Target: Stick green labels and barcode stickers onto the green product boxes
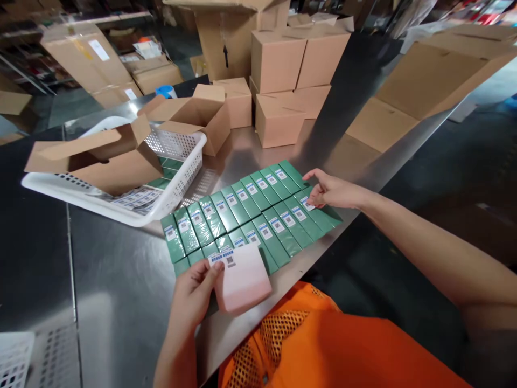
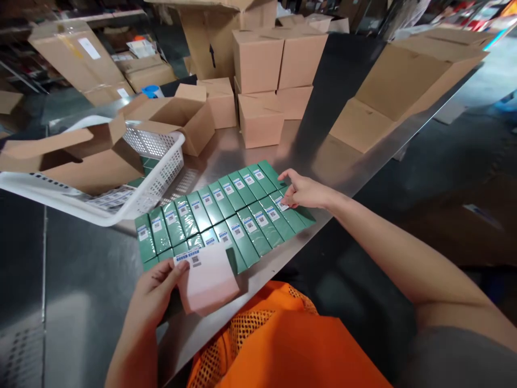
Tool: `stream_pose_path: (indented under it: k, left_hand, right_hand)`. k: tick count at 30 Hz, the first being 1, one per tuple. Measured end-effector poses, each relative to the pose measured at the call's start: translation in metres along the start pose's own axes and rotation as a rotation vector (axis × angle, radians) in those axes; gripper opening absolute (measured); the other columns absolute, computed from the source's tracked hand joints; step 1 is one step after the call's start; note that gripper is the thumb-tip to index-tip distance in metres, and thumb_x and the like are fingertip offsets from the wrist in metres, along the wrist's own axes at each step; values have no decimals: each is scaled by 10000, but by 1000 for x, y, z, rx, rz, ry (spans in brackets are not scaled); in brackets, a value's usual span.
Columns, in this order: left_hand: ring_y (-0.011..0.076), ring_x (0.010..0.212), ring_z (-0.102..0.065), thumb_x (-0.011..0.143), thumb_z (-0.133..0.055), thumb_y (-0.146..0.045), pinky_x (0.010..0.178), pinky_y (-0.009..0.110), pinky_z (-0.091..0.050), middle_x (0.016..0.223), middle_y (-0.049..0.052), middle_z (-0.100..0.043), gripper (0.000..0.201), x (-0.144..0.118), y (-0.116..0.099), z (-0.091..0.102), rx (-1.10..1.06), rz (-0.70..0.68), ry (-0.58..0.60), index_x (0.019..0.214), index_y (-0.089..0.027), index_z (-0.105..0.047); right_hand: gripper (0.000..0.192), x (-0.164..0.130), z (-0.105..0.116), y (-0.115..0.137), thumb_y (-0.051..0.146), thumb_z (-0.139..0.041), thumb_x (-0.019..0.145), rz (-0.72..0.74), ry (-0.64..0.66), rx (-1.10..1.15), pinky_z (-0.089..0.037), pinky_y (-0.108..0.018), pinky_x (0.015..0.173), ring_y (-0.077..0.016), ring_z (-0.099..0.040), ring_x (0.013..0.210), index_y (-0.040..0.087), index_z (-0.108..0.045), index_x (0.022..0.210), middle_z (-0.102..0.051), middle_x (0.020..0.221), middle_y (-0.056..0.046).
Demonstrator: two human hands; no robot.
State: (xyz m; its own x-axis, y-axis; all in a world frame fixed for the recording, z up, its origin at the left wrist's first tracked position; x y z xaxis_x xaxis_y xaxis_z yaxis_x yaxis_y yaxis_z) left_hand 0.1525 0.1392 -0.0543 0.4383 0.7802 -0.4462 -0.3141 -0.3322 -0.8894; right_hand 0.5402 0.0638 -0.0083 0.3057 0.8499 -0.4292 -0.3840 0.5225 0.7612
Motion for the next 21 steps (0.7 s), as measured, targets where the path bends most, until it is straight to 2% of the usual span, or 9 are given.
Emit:
stream_pose_path:
  k: [6,10,12,14,16,19,21]
  left_hand:
    - [123,558,-482,719,-756,-576,538,215,-345,598,-9,-600,435,0,-2,-1,-34,-11,17,626,-174,-616]
    - [129,572,-490,721,-737,-596,551,221,-354,609,-1,-605,445,-1,-7,-4,-23,-30,16,649,-168,-638]
    - [128,573,-487,730,-724,-596,551,224,-348,608,0,-602,444,-1,-10,-5,-11,-44,22,656,-165,-644]
    - [122,564,-472,742,-716,-583,544,223,-331,592,-5,-587,441,-1,-11,-6,-1,-65,19,635,-164,-629]
    - [116,556,-458,739,-720,-573,539,221,-319,576,-12,-573,440,-1,-13,-6,-5,-74,10,615,-165,-611]
    - [113,557,-458,729,-732,-557,547,220,-329,582,-16,-582,424,0,-14,-6,-33,-76,8,621,-165,-612]
    - [110,552,-454,721,-740,-549,547,221,-332,578,-18,-581,421,0,-14,-6,-42,-79,6,614,-165,-606]
  right_hand:
    - [591,2,2,19,243,-767,700,-88,-83,-404,-493,-333,600,-219,-648,621,228,-436,1189,-683,711,4]
    - [584,6,10,29,430,-889,571,-81,-220,-772,-429,-354,598,-296,-650,728,229,-585,1027,-672,775,-59]
    - [541,2,2,36,496,-878,581,-7,-286,-799,-410,-341,589,-277,-634,720,234,-619,977,-661,772,-51]
    - [417,-7,-21,47,509,-802,697,207,-286,-661,-425,-320,602,-218,-617,681,239,-647,974,-652,758,-20]
    - [338,-18,-58,58,514,-726,796,475,-201,-438,-462,-298,643,-180,-618,703,237,-685,984,-655,800,-14]
    - [303,-27,-118,72,452,-707,857,668,16,-288,-487,-302,721,-192,-632,853,223,-716,1055,-674,943,-49]
    - [194,-28,-147,77,341,-695,883,776,56,-232,-484,-327,790,-200,-620,899,206,-723,1020,-672,943,-56]
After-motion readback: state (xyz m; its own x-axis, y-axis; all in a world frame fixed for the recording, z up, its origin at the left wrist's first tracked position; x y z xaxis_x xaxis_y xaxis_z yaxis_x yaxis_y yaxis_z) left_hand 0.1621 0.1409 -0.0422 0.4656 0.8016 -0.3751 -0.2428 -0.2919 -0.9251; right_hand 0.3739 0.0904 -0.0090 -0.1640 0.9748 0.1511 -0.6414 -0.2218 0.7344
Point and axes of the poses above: each hand's wrist, its own x-axis towards the middle knuckle, its own z-axis out of the back of the hand, y = z × x, the point moved 1 cm from there along x, towards the middle knuckle
